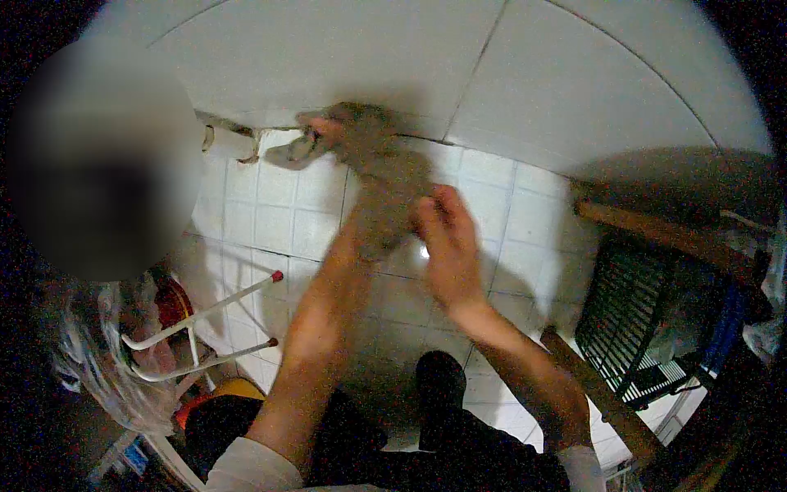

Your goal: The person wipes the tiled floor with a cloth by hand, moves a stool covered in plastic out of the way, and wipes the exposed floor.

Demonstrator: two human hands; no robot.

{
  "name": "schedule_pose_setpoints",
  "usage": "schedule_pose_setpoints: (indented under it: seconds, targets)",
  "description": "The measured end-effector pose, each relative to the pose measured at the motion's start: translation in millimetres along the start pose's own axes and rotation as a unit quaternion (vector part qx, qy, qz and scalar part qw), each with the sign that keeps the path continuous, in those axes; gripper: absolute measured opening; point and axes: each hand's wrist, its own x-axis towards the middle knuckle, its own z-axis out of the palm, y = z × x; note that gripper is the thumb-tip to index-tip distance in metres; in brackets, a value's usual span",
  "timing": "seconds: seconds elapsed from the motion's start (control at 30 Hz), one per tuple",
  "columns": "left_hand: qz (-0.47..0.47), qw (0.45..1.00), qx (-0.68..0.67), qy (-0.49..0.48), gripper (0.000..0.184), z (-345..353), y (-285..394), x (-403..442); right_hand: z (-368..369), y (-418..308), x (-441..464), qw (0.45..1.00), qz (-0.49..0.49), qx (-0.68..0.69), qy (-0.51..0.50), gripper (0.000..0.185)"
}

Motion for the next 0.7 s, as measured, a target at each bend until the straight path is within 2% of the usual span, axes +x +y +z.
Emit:
schedule_pose_setpoints:
  seconds: [0.03, 0.1, 0.17, 0.23, 0.27, 0.37, 0.4, 0.43, 0.47, 0.53, 0.7]
  targets:
    - [0.017, 1.0, 0.017, -0.02, 0.08, 9.4, 12.6, -20.7, -23.0, 0.9, -7.0, 0.999, 0.02, 0.035, 0.015, 0.022]
    - [0.055, 0.996, 0.04, -0.061, 0.083, 28.1, 38.8, -62.4, -55.4, -13.1, -25.6, 0.988, 0.007, 0.113, 0.101, 0.041]
    - [0.082, 0.99, 0.046, -0.105, 0.086, 38.3, 69.0, -93.9, -78.3, -32.6, -30.9, 0.951, 0.067, 0.191, 0.233, 0.047]
    - [0.061, 0.982, 0.009, -0.178, 0.09, 37.7, 93.9, -108.7, -81.9, -44.3, -30.3, 0.945, 0.045, 0.158, 0.284, 0.046]
    - [0.021, 0.973, -0.047, -0.226, 0.088, 32.2, 102.9, -106.2, -99.1, -36.2, -28.4, 0.949, 0.017, 0.182, 0.258, 0.044]
    - [0.156, 0.98, -0.008, -0.121, 0.08, 36.3, 78.9, -59.7, -109.3, -15.2, -27.7, 0.96, 0.011, 0.181, 0.211, 0.037]
    - [0.205, 0.975, 0.0, -0.082, 0.077, 34.9, 73.0, -38.5, -101.5, -13.5, -27.7, 0.951, 0.054, 0.196, 0.235, 0.035]
    - [0.267, 0.963, -0.004, -0.03, 0.074, 27.1, 75.5, -5.2, -68.2, -23.7, -21.8, 0.957, 0.047, 0.19, 0.212, 0.033]
    - [0.324, 0.946, 0.025, 0.0, 0.075, 19.1, 74.3, 20.7, -67.6, -16.2, -22.0, 0.963, 0.064, 0.187, 0.185, 0.032]
    - [0.358, 0.932, 0.035, 0.052, 0.074, 11.8, 77.5, 56.0, -60.8, -12.0, -17.2, 0.966, 0.08, 0.182, 0.164, 0.029]
    - [0.252, 0.957, -0.101, 0.105, 0.069, -4.5, 135.3, 101.3, -34.3, -30.1, -1.2, 0.98, 0.035, 0.154, 0.118, 0.024]
